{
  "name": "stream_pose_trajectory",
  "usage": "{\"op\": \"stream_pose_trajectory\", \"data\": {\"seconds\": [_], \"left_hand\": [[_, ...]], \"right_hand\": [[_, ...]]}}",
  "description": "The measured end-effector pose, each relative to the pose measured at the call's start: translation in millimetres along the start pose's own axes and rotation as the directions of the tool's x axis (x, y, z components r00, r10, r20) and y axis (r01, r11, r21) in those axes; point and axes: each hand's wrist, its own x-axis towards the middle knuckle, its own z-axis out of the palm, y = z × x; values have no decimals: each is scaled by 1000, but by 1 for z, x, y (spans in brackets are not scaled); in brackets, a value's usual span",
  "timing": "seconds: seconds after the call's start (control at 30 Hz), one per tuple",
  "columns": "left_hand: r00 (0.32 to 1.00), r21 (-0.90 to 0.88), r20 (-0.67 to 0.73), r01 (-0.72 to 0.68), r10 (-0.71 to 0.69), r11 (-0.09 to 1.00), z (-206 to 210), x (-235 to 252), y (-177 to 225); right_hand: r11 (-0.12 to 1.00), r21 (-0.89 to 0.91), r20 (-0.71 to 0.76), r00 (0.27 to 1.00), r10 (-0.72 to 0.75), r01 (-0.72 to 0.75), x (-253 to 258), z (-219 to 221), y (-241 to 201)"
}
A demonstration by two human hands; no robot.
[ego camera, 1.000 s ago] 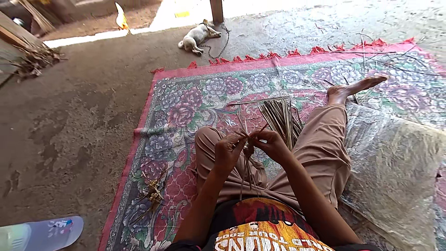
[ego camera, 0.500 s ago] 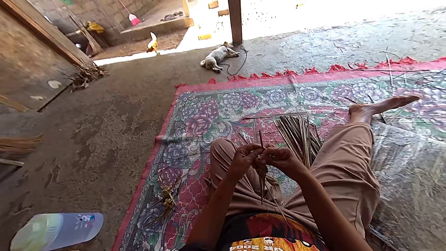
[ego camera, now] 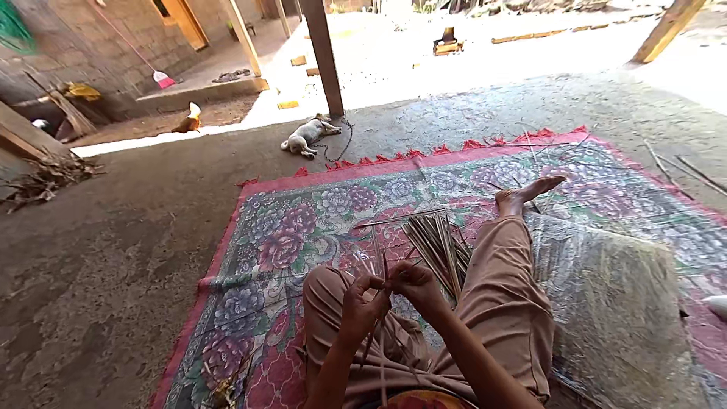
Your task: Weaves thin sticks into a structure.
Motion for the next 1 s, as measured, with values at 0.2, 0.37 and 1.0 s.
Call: {"op": "stream_pose_trajectory", "data": {"seconds": [0.2, 0.37, 1.0], "left_hand": [[982, 272, 71, 152, -177, 950, -34, -3, -7], [953, 514, 191, 107, -235, 851, -43, 5, 16], [841, 835, 462, -306, -281, 456, -17, 11, 44]], "right_hand": [[988, -51, 41, 988, 147, -145, 3, -21, 1], [949, -307, 6, 997, 79, -73, 1, -12, -11], [388, -921, 176, 837, 518, -47, 10, 8, -55]]}}
